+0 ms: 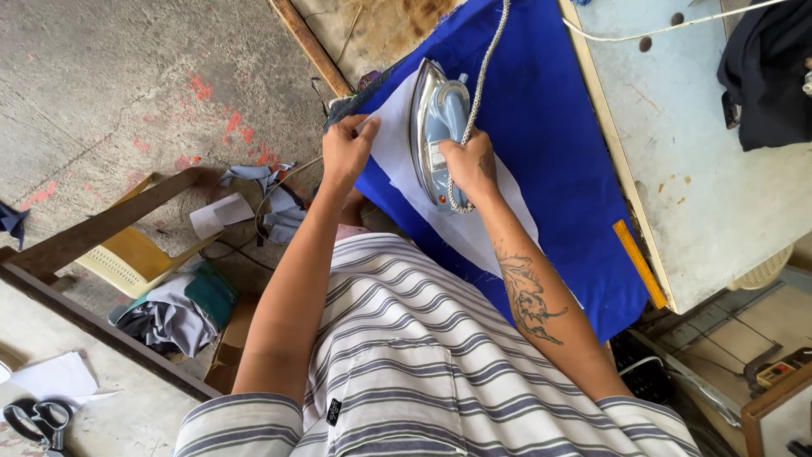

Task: The person places a white fabric piece on a blue cloth and smooths it out. They then use an iron to press the white fabric, moving the iron back and forth across the surface. Finally, the person moves to a table and cuts a piece of light blue fabric using scissors.

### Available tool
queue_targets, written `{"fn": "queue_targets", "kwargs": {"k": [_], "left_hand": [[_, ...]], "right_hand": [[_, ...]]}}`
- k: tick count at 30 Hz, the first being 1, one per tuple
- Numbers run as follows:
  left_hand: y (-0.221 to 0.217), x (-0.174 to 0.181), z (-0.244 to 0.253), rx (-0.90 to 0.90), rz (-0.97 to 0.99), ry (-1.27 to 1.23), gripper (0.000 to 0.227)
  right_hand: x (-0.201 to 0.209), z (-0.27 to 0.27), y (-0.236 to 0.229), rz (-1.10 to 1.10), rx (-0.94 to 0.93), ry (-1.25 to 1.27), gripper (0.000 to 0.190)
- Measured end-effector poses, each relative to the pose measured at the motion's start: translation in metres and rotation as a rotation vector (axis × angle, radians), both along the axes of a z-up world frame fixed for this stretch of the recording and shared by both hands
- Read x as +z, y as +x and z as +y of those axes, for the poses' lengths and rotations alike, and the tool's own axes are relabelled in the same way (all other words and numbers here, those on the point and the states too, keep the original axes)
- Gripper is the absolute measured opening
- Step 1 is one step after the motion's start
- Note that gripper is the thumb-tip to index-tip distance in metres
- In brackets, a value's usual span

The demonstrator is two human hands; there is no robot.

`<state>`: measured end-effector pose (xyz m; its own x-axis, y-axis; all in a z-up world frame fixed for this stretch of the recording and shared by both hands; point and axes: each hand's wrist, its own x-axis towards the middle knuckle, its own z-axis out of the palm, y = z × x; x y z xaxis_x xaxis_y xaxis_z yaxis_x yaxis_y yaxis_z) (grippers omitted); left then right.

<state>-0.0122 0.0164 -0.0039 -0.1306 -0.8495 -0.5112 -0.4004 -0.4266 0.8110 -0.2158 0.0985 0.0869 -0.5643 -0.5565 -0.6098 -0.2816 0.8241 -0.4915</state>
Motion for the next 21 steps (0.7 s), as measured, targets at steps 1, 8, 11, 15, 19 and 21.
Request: {"fn": "queue_targets", "kwargs": {"k": [1,8,11,15,19,21], "left_hand": [[0.002,-0.007,0.001,-0.020,0.001,-0.011,0.028],[0.000,-0.024,0.007,-0.118,0.034,-0.167,0.032],[0.003,-0.011,0.007,-0.194,0.016,-0.213,0.036],[-0.003,-0.027,0.013,-0.193,-0.027,-0.249,0.044],[-0.006,-0.021,0.016,-0.176,-0.033,-0.285,0.043],[-0.008,-0.015,0.019,-0.174,-0.018,-0.269,0.041]], "right_hand": [[0.006,0.004,0.003,-0.004,-0.009,-0.032,0.044],[-0.017,0.067,-0.012,-0.012,-0.024,-0.092,0.038],[0.007,0.090,-0.003,-0.027,-0.040,-0.083,0.037],[-0.009,0.142,-0.019,-0.020,-0.114,-0.076,0.020],[-0.016,0.186,-0.032,0.003,-0.225,-0.071,0.018],[-0.014,0.205,-0.033,0.004,-0.285,-0.067,0.017]]}}
